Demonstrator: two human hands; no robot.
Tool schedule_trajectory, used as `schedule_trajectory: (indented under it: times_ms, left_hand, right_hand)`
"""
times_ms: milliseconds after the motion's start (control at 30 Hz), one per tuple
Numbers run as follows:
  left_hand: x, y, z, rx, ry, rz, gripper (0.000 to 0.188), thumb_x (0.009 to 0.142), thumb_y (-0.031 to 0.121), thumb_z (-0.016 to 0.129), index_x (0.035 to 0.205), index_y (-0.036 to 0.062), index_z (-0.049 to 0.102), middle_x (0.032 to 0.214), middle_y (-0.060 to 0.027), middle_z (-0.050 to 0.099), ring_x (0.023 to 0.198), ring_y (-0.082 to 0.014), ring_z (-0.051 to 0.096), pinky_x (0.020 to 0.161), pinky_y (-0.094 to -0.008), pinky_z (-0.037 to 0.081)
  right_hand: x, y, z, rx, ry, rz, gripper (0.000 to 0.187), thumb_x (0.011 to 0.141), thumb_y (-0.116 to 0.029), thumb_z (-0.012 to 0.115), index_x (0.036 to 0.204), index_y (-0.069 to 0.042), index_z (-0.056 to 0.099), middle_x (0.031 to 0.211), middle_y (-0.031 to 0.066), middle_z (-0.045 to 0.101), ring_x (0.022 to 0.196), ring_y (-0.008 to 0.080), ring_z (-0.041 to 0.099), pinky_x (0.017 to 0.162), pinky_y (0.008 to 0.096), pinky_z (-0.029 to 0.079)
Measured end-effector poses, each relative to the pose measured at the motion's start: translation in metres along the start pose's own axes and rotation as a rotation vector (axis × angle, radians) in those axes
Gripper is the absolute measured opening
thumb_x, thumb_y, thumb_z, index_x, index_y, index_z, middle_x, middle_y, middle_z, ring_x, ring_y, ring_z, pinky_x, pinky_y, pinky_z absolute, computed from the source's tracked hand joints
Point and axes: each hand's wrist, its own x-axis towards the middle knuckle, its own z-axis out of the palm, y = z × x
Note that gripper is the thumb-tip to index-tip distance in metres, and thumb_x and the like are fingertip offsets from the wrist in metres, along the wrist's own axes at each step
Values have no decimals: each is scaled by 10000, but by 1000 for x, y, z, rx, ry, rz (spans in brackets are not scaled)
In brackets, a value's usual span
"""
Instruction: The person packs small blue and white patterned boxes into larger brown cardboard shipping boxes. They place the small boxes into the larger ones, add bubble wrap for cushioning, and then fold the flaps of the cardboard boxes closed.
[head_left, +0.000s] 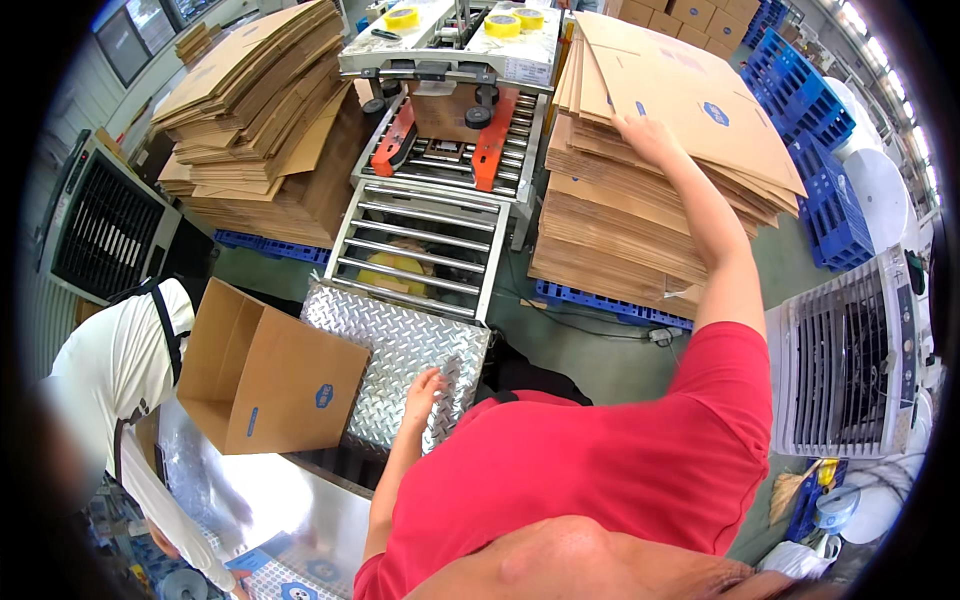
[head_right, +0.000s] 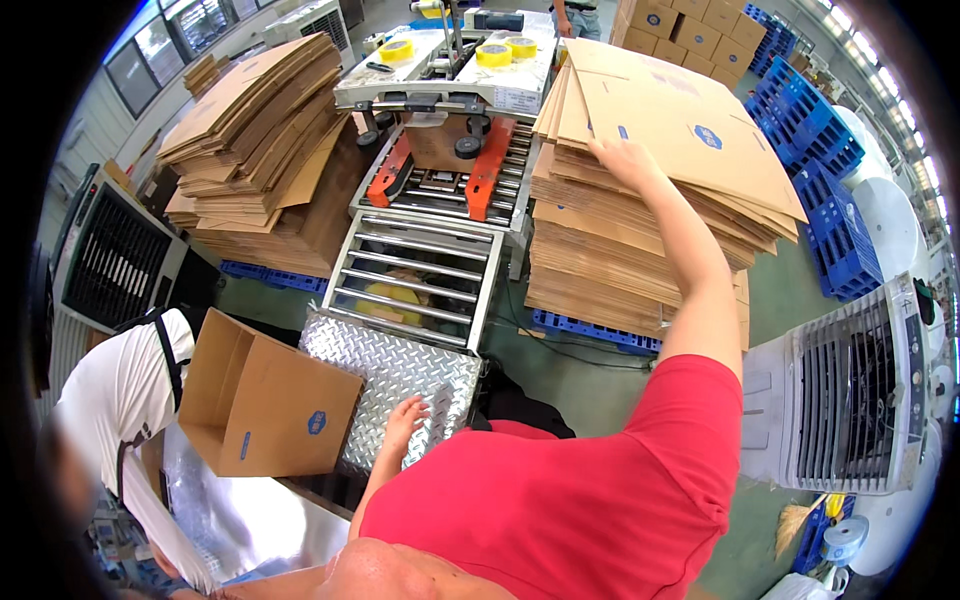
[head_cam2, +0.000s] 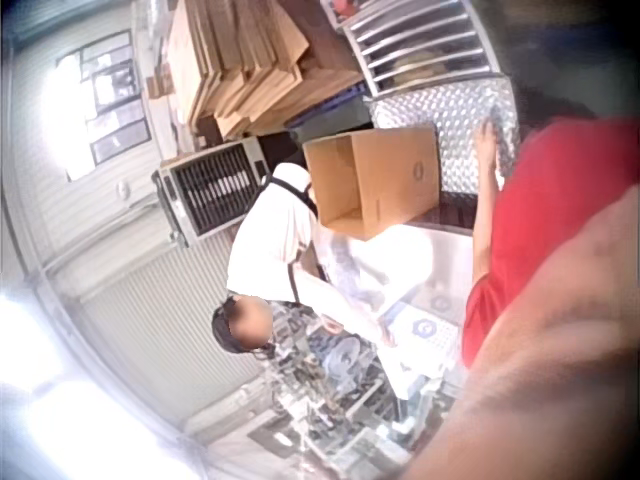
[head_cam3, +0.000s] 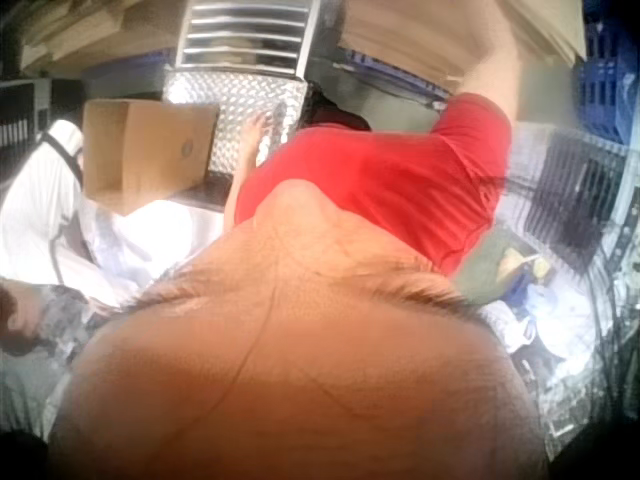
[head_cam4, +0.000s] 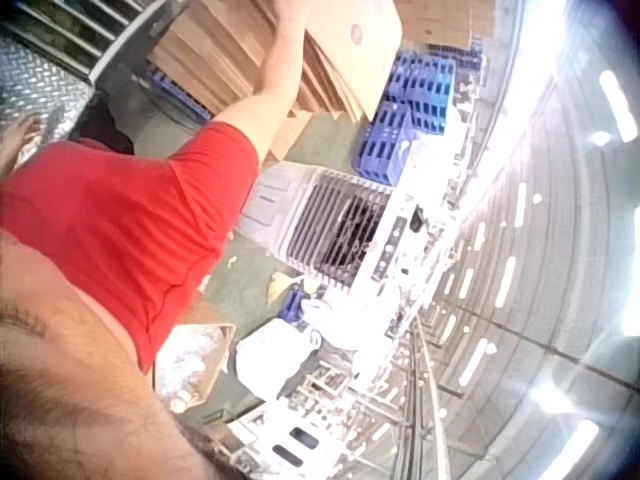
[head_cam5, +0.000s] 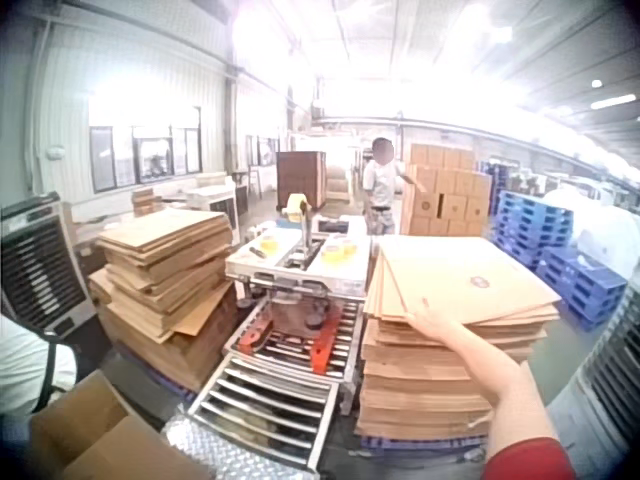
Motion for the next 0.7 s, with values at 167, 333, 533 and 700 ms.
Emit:
schedule_trajectory:
  times_ms: [167, 333, 533, 700]
  left_hand:
    - [-15, 50, 29, -134, -326, 136, 457, 975, 397, 402, 1244, 39, 497, 1144, -116, 609, 1022, -229, 603, 855, -355, 477]
    - [-1, 162, 70, -307, -194, 75, 327, 918, 147, 556, 1195, -20, 508, 1120, -113, 611, 983, -210, 600, 843, -345, 490]
    - [-87, 142, -77, -208, 250, 549, 312, 873, -2, 547, 1181, -28, 509, 1117, -100, 594, 1000, -189, 576, 887, -335, 464]
    - [-242, 177, -122, 152, 611, 643, 302, 867, -10, 535, 1166, -33, 503, 1108, -95, 589, 978, -184, 576, 869, -302, 452]
  right_hand:
    - [-44, -166, -103, 277, -33, -165, 54, 816, -99, 509, 792, -80, 555, 723, 89, 609, 608, 228, 646, 521, 360, 526]
    - [-147, -393, -96, 549, 305, -1023, 145, 725, -142, 556, 866, -114, 561, 761, 22, 563, 675, 180, 595, 596, 347, 505]
    - [-103, -350, -88, 916, 452, -398, 553, 781, -208, 588, 1310, -133, 444, 1335, 181, 381, 1239, 336, 386, 1036, 491, 303]
    - [-74, -351, -8, 1156, 136, -299, 546, 789, -255, 621, 1285, -89, 466, 1405, 194, 342, 1280, 372, 360, 1024, 468, 341]
